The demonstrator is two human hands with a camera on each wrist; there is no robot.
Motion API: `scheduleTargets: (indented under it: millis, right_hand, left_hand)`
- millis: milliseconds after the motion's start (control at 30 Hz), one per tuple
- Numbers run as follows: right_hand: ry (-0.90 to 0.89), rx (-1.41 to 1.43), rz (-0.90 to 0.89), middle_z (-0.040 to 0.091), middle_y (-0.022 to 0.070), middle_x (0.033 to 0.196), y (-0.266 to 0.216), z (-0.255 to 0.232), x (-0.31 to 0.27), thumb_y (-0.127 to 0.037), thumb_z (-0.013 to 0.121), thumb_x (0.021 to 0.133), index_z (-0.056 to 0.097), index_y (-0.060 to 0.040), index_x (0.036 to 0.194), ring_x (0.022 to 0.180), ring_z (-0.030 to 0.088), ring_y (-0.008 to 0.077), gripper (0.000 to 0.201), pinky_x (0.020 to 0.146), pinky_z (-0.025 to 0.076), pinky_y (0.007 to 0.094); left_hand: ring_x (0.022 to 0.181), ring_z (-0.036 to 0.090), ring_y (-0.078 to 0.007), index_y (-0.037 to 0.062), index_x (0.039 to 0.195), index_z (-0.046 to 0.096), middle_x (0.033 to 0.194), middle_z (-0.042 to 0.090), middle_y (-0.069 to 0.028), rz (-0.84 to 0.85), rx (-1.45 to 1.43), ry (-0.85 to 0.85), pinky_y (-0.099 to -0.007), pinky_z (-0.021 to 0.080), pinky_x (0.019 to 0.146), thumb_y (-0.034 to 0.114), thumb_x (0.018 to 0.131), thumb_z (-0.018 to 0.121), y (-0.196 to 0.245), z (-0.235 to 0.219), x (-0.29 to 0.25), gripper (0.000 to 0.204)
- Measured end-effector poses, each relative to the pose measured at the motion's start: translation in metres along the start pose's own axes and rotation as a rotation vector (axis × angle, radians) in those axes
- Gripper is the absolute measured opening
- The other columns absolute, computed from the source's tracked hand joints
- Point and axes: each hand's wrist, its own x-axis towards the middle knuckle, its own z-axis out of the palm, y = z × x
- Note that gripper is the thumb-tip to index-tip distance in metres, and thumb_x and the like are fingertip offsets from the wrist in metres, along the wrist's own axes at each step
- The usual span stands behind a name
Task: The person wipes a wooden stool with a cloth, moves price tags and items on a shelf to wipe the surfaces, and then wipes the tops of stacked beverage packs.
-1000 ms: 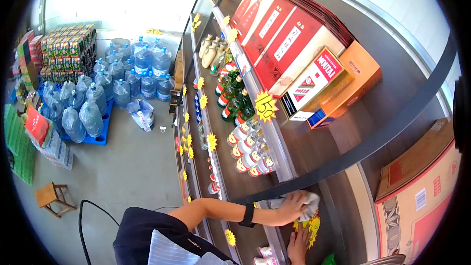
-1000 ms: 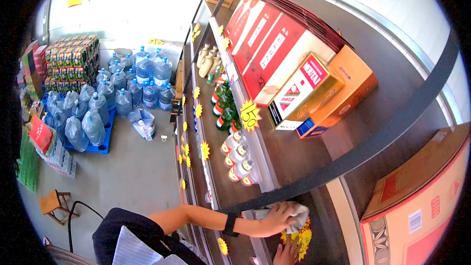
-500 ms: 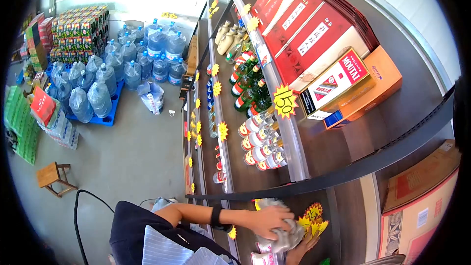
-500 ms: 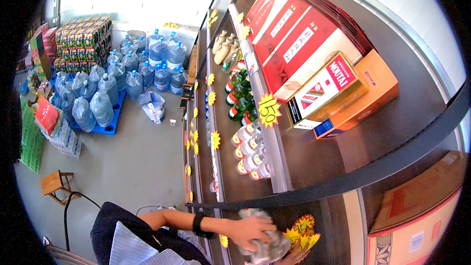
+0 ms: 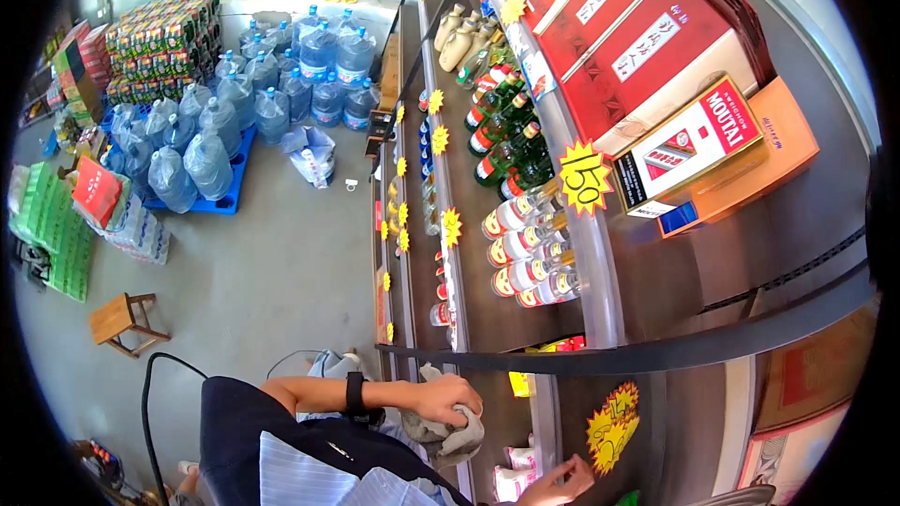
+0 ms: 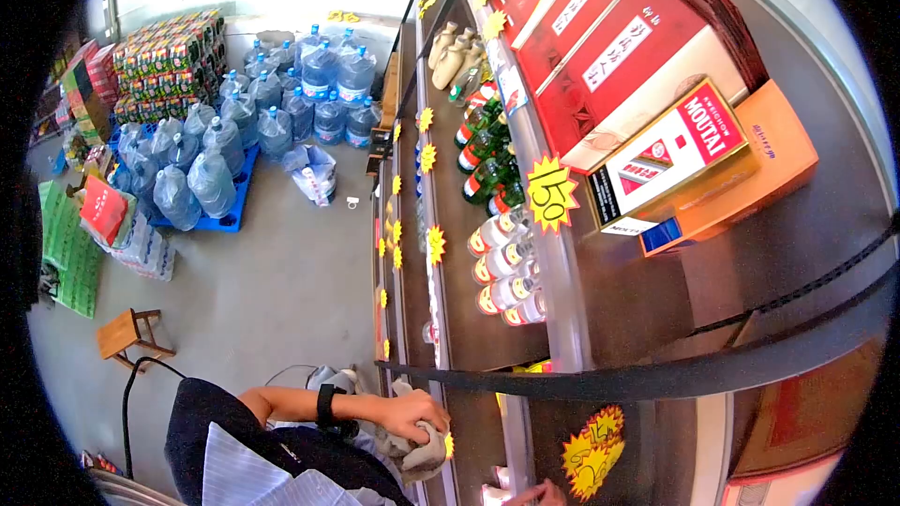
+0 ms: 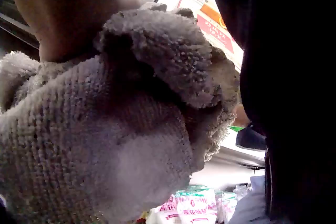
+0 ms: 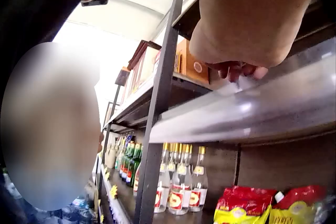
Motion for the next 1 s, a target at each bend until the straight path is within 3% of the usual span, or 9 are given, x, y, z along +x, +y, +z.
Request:
scheduleTargets:
  millis: [100,167,200,300,500,700,867,967,1000]
  right_hand:
    - [-0.001,-0.102,-0.095,0.061,0.0143,0.086,0.001,0.019,-0.008,-0.007,0.058,0.084,0.064,-0.0027,0.083,0.081,0.055,0.0309,0.007,0.072,0.045,0.0443]
    - [-0.029,-0.102,-0.018,0.055,0.0216,0.090,0.023,0.034,-0.015,-0.009,0.054,0.086,0.056,0.0039,0.087,0.089,0.051,0.0387,0.013,0.076,0.041,0.0476]
    - [0.175,-0.075,-0.080,0.048,0.0188,0.066,0.002,0.039,-0.005,-0.004,0.053,0.084,0.048,0.0048,0.066,0.067,0.048,0.0367,0.021,0.062,0.038,0.0457]
    - [0.151,-0.151,-0.102,0.036,0.0147,0.057,0.004,0.050,-0.002,-0.007,0.050,0.086,0.036,0.0011,0.058,0.055,0.040,0.0328,0.032,0.052,0.031,0.0443]
    - [0.108,0.035,-0.043,0.028,0.0144,0.058,0.011,0.044,-0.011,-0.006,0.050,0.087,0.030,0.0001,0.058,0.053,0.035,0.0304,0.035,0.050,0.026,0.0414]
    - [0.102,0.087,-0.056,0.023,0.0148,0.057,0.012,0.039,-0.007,-0.006,0.049,0.088,0.026,0.0007,0.058,0.053,0.029,0.0311,0.038,0.051,0.023,0.0411]
    - [0.175,-0.096,-0.032,0.040,0.0125,0.055,0.023,0.044,-0.005,-0.015,0.054,0.089,0.043,0.0021,0.059,0.048,0.042,0.0279,0.036,0.047,0.034,0.0383]
    - [0.431,-0.262,-0.154,0.048,0.0125,0.053,0.016,0.055,0.005,-0.024,0.053,0.091,0.049,0.0015,0.058,0.046,0.044,0.0293,0.041,0.045,0.035,0.0369]
    - [0.391,-0.326,-0.033,0.050,0.0113,0.053,0.017,0.055,0.003,-0.027,0.053,0.091,0.052,0.0005,0.058,0.044,0.045,0.0289,0.042,0.043,0.034,0.0370]
  left_hand:
    - [0.078,0.057,-0.0349,0.0015,0.079,0.062,0.081,0.061,-0.0139,0.021,-0.029,0.068,-0.0421,0.044,0.065,0.028,0.064,0.056,-0.016,0.013,-0.009,0.031]
    - [0.080,0.058,-0.0354,0.0032,0.082,0.063,0.084,0.062,-0.0144,-0.079,0.006,-0.051,-0.0424,0.044,0.066,0.030,0.065,0.058,-0.021,0.017,-0.018,0.032]
    - [0.085,0.057,-0.0362,-0.0006,0.088,0.062,0.089,0.061,-0.0186,-0.075,0.011,-0.126,-0.0424,0.045,0.068,0.029,0.070,0.060,-0.026,0.018,-0.020,0.035]
    - [0.080,0.058,-0.0346,0.0055,0.086,0.064,0.084,0.062,-0.0150,-0.210,0.138,-0.102,-0.0436,0.044,0.064,0.035,0.067,0.060,-0.025,0.024,-0.021,0.035]
    - [0.074,0.058,-0.0352,0.0072,0.077,0.063,0.076,0.061,-0.0150,-0.326,0.220,-0.116,-0.0462,0.041,0.060,0.038,0.067,0.058,-0.029,0.048,-0.016,0.033]
    - [0.070,0.057,-0.0358,0.0068,0.070,0.062,0.071,0.060,-0.0146,-0.237,0.164,-0.267,-0.0478,0.039,0.057,0.039,0.067,0.058,-0.020,0.085,-0.019,0.033]
    - [0.069,0.058,-0.0383,0.0069,0.069,0.065,0.067,0.060,-0.0177,-0.236,0.182,-0.289,-0.0485,0.043,0.060,0.043,0.065,0.058,-0.040,0.112,-0.043,0.037]
    - [0.069,0.058,-0.0386,0.0073,0.068,0.065,0.066,0.060,-0.0175,-0.233,0.184,-0.295,-0.0492,0.043,0.059,0.043,0.064,0.057,-0.058,0.112,-0.062,0.037]
    - [0.068,0.058,-0.0384,0.0076,0.068,0.065,0.066,0.060,-0.0175,-0.237,0.215,-0.307,-0.0492,0.043,0.059,0.043,0.063,0.057,-0.070,0.113,-0.069,0.037]
